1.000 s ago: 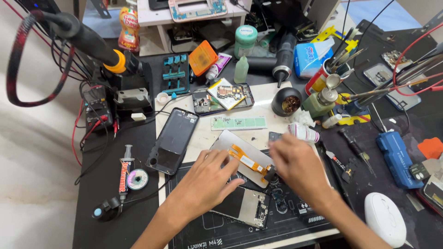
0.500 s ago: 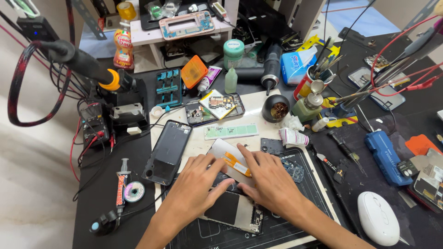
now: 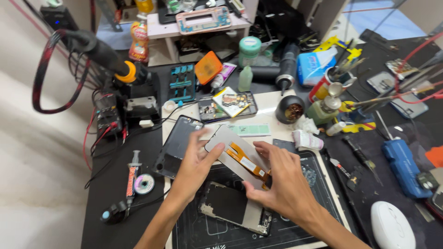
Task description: The person applies adhesive from a tube to the edges of a smartphone frame, aligns the screen assembly onto the frame, and then uses a screwdriver to secure internal components.
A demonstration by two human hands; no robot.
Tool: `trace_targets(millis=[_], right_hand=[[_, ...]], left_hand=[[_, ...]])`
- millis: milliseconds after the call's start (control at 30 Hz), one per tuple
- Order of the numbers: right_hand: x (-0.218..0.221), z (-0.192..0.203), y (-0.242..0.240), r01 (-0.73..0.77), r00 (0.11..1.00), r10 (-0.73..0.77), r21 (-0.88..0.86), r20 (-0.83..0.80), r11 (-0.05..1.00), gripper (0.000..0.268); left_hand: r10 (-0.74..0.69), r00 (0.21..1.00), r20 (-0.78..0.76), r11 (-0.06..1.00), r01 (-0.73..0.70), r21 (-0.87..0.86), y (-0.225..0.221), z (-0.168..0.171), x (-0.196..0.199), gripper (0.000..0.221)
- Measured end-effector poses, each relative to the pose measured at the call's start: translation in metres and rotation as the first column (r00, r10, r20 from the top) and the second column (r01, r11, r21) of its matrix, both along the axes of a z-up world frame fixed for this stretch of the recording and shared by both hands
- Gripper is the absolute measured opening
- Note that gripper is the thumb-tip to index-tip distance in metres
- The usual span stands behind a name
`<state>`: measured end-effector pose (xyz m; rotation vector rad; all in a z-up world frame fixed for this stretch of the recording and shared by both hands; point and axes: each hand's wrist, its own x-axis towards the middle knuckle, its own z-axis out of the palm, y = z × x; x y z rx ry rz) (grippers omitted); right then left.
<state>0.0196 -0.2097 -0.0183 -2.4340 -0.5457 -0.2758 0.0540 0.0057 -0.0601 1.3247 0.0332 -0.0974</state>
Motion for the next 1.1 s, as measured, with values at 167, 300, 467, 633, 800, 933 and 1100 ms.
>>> trace_targets(millis=[167,300,467,633,800,933,1100], right_hand=[[0.0,-0.006,-0.005,-0.006,0.949,0.08,0.236,-0.305,0.972,0.08],[0.017,-0.013,-0.024,0.263,0.548,0.464,0.669,-0.697,0.695,0.059],[0.007,-0.032,-0.018,0.408,0.419,0.469,0.622,-0.778,0.668,0.055],[0.003,-0.021,-0.04,0.454,0.39,0.649,0.75,-0.653,0.481,0.057],[0.001,-0.027,-0.058,0.465,0.435,0.731,0.827,-0.525,0.317,0.057],[-0.002,-0.028,-0.064,0.443,0.463,0.799,0.881,-0.385,0.167,0.058],[-0.004,-0.011,-0.061,0.57,0.526,0.583,0.766,-0.619,0.298,0.066]], left_hand=[[-0.119,0.988,0.1,0.989,0.126,-0.072,0.015,0.0,-0.004,0.034],[-0.185,0.976,0.112,0.982,0.188,-0.023,0.028,0.013,-0.012,0.032],[-0.241,0.97,0.026,0.96,0.242,-0.141,0.033,0.024,-0.024,0.052],[-0.459,0.883,0.1,0.711,0.298,0.637,0.058,0.033,-0.038,0.109],[-0.665,0.746,0.018,0.244,0.195,0.95,0.066,0.01,-0.048,0.128],[-0.712,0.699,0.064,0.224,0.139,0.965,0.071,-0.007,-0.045,0.105],[-0.715,0.696,0.059,0.241,0.167,0.956,0.071,0.008,-0.043,0.084]])
